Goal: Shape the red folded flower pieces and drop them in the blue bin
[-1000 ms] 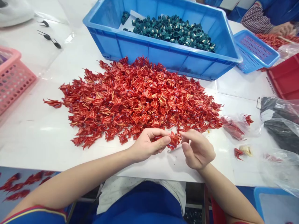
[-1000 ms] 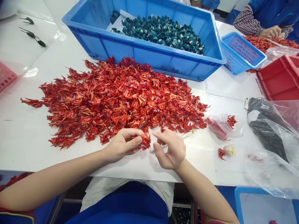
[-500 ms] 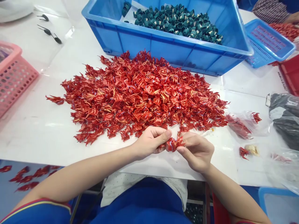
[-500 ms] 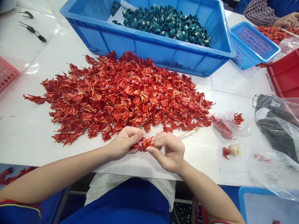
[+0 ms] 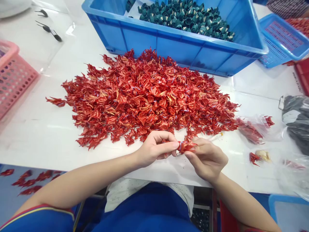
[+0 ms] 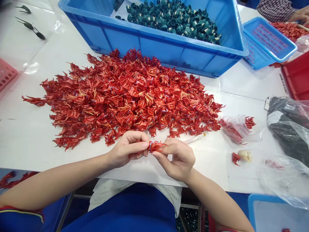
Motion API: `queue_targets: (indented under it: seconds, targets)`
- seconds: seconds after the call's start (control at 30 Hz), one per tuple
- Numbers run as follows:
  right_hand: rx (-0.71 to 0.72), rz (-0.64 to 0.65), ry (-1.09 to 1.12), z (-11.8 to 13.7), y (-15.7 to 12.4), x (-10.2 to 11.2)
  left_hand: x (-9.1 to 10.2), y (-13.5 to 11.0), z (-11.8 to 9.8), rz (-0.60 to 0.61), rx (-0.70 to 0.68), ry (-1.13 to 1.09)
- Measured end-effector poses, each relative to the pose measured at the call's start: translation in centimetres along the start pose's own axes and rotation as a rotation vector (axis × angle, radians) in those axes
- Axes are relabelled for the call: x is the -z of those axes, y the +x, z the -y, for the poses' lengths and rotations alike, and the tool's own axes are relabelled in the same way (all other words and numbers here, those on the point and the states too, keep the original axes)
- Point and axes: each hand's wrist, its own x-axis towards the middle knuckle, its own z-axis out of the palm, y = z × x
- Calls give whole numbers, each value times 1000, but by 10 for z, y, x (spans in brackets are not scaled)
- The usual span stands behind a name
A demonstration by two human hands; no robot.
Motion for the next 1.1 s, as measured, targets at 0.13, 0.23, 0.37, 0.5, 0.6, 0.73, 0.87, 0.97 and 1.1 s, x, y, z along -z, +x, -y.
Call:
queue_targets:
  seconds: [0.13,0.23,0.37,0.5,0.6,0.73,0.87,0.97,1.1]
  targets:
    - [13,2,-13,-1,0,1,-1,0,-1,-3,-37,44]
    - [17,-2,-19,-2,0,1,0,-1,0,-3,-101,117]
    - [-16,-24,-8,-2,-1,-2,2,-2,4,-86,-468,429]
    - [-46,-54,3,-2,-3,-5,4,-1,10,-199,-893,728]
    - [-77,-70,19,-3,-8,-5,5,2,12,-230,-1037,835]
    - [-94,-76,38,-5,-14,-3,5,4,16,-225,-1120,892]
    - [-52,-38,54,-4,-12,1,6,5,18,-223,-1198,933]
    - [1,5,39,-2,-9,1,9,4,18,-194,-1281,1005]
    - [59,-13,111,-1,-7,-4,13,1,13,-185,-1365,1173]
